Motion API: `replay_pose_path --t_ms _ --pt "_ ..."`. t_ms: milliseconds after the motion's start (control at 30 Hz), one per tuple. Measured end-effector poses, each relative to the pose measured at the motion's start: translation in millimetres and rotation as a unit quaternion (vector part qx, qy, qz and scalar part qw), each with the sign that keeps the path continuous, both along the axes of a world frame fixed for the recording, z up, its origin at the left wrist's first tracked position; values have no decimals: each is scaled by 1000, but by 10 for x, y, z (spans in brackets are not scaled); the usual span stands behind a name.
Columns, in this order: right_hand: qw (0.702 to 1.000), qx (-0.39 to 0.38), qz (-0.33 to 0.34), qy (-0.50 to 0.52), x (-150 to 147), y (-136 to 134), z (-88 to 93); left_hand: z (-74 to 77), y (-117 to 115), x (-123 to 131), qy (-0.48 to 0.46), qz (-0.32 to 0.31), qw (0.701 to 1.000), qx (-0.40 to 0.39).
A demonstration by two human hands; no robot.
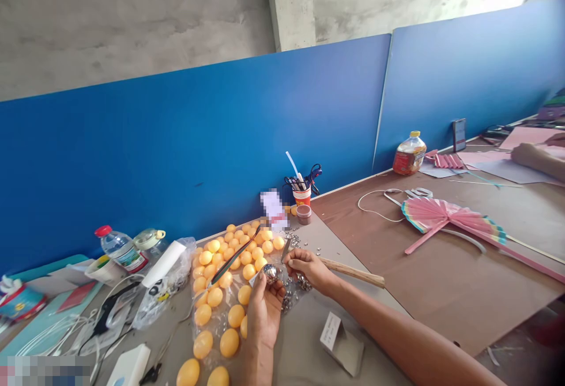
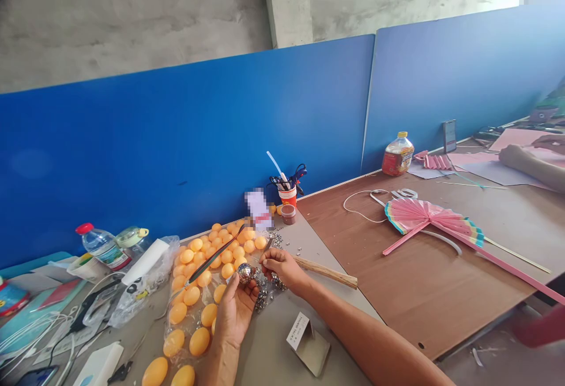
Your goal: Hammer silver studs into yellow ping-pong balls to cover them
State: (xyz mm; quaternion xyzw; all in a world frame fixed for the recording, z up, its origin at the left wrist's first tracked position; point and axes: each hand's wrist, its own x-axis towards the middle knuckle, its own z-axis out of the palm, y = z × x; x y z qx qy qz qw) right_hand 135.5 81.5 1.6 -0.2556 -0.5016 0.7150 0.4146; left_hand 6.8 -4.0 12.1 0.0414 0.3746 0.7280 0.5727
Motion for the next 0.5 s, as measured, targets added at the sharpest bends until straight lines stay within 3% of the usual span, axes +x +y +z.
replay_pose_path --t_ms 500 --pt "996 -41 66 31 -5 -18 11 0 4 29 43 -11 999 -13"
